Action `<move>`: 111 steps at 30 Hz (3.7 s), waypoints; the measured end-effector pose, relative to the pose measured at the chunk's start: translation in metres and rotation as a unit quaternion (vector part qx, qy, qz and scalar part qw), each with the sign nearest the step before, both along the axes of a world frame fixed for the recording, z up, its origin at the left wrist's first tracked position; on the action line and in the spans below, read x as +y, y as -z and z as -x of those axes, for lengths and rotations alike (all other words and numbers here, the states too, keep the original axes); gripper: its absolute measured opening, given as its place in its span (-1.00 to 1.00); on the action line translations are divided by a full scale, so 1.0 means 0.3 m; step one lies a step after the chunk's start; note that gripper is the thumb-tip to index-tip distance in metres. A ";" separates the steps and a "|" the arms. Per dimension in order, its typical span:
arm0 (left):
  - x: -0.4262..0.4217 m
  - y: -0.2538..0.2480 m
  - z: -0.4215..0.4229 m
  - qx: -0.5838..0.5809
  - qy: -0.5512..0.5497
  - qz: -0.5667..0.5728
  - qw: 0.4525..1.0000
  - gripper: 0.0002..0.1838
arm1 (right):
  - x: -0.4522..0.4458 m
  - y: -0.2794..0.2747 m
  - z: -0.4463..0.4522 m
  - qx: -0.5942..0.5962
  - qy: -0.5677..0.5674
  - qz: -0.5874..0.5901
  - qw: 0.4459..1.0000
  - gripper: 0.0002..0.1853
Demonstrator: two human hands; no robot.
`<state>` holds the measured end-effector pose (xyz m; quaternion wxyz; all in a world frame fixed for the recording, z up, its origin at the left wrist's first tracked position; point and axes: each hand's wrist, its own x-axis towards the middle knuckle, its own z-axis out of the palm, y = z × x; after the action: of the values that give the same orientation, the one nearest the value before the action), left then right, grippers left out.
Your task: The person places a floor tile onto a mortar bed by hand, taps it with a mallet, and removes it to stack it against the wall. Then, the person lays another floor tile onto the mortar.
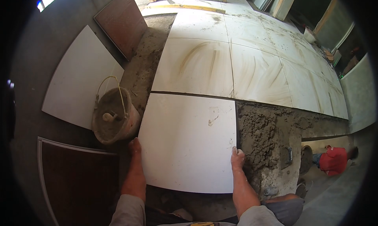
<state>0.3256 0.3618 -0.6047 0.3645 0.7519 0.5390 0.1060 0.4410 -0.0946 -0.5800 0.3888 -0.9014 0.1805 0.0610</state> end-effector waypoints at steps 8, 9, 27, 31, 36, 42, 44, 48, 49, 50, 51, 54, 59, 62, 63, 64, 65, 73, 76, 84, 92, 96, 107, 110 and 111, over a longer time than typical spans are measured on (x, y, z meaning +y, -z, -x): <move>0.008 0.020 -0.022 0.008 -0.020 0.021 1.000 -0.48 | -0.003 0.027 -0.028 -0.004 0.007 0.016 1.000 -0.53; 0.012 0.021 -0.020 0.002 -0.009 0.021 1.000 -0.48 | 0.002 0.022 -0.028 0.009 0.006 0.017 1.000 -0.53; 0.095 0.280 0.025 -0.094 0.027 0.054 0.994 -0.46 | -0.002 0.065 -0.046 -0.004 -0.001 0.055 0.999 -0.53; 0.111 0.322 0.039 -0.075 0.008 0.045 0.996 -0.52 | 0.006 0.065 -0.043 0.000 -0.013 0.091 0.996 -0.57; 0.045 0.219 0.025 -0.089 0.025 0.016 0.996 -0.55 | 0.014 0.034 -0.041 0.016 -0.020 0.094 0.995 -0.59; 0.073 0.303 0.058 -0.102 0.032 -0.080 0.991 -0.51 | -0.010 0.062 -0.047 -0.003 -0.076 0.114 0.991 -0.66; 0.043 0.254 0.045 -0.057 0.010 -0.070 0.996 -0.54 | 0.004 0.026 -0.046 0.021 -0.058 0.079 0.995 -0.69; -0.008 0.110 0.011 -0.099 0.002 0.001 0.995 -0.58 | 0.009 0.017 -0.050 0.038 -0.055 0.087 0.994 -0.71; -0.012 0.098 0.006 -0.100 0.007 0.011 0.995 -0.59 | 0.009 0.017 -0.050 0.038 -0.056 0.087 0.994 -0.71; -0.022 0.088 0.002 -0.100 0.006 0.011 0.995 -0.59 | 0.009 0.019 -0.049 0.039 -0.052 0.085 0.994 -0.71; -0.033 0.077 -0.004 -0.108 0.001 -0.002 0.994 -0.58 | 0.012 0.017 -0.049 0.041 -0.048 0.083 0.995 -0.71; -0.034 0.089 -0.010 -0.131 -0.010 -0.014 0.991 -0.58 | 0.017 0.004 -0.049 0.042 -0.052 0.079 0.995 -0.72; -0.037 0.057 -0.007 -0.123 -0.021 0.047 0.991 -0.58 | 0.027 -0.018 -0.054 0.052 -0.053 0.084 0.994 -0.72; -0.031 0.062 -0.013 -0.105 -0.002 0.010 0.994 -0.57 | 0.028 -0.010 -0.054 0.048 -0.050 0.085 0.994 -0.73; -0.033 0.057 -0.020 -0.092 -0.020 0.018 0.995 -0.57 | 0.028 -0.010 -0.055 0.046 -0.047 0.090 0.994 -0.73; -0.037 0.054 -0.021 -0.078 -0.039 0.026 0.996 -0.57 | 0.025 -0.010 -0.056 0.047 -0.047 0.091 0.994 -0.73; -0.042 0.050 -0.019 -0.076 -0.038 0.026 0.996 -0.57 | 0.023 -0.010 -0.057 0.054 -0.050 0.088 0.993 -0.74; 0.053 0.292 0.013 -0.138 0.016 -0.011 0.990 -0.58 | -0.001 0.047 -0.062 0.004 -0.119 0.183 0.976 -0.71; 0.040 0.211 0.008 -0.172 0.011 0.027 0.985 -0.60 | 0.005 0.030 -0.063 0.035 -0.092 0.145 0.985 -0.71; 0.048 0.244 0.009 -0.186 -0.003 0.012 0.982 -0.61 | 0.018 0.026 -0.063 0.053 -0.083 0.117 0.988 -0.72; 0.032 0.248 0.003 -0.182 -0.008 -0.030 0.983 -0.63 | 0.009 0.028 -0.070 0.021 -0.100 0.123 0.987 -0.74; 0.009 0.189 -0.016 -0.153 -0.028 0.018 0.988 -0.63 | 0.031 -0.024 -0.078 0.057 -0.092 0.112 0.988 -0.77; -0.045 0.052 -0.042 -0.105 -0.044 0.026 0.993 -0.62 | 0.053 -0.067 -0.074 0.088 -0.082 0.127 0.985 -0.77; -0.057 0.028 -0.048 -0.137 -0.036 0.021 0.990 -0.61 | 0.051 -0.064 -0.077 0.098 -0.088 0.128 0.983 -0.77; -0.052 0.040 -0.045 -0.136 -0.036 0.021 0.990 -0.61 | 0.048 -0.061 -0.077 0.105 -0.091 0.126 0.982 -0.77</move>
<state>0.3392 0.3464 -0.6168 0.4464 0.7027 0.5130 0.2092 0.4641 -0.0803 -0.5617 0.2434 -0.9444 0.1440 0.1676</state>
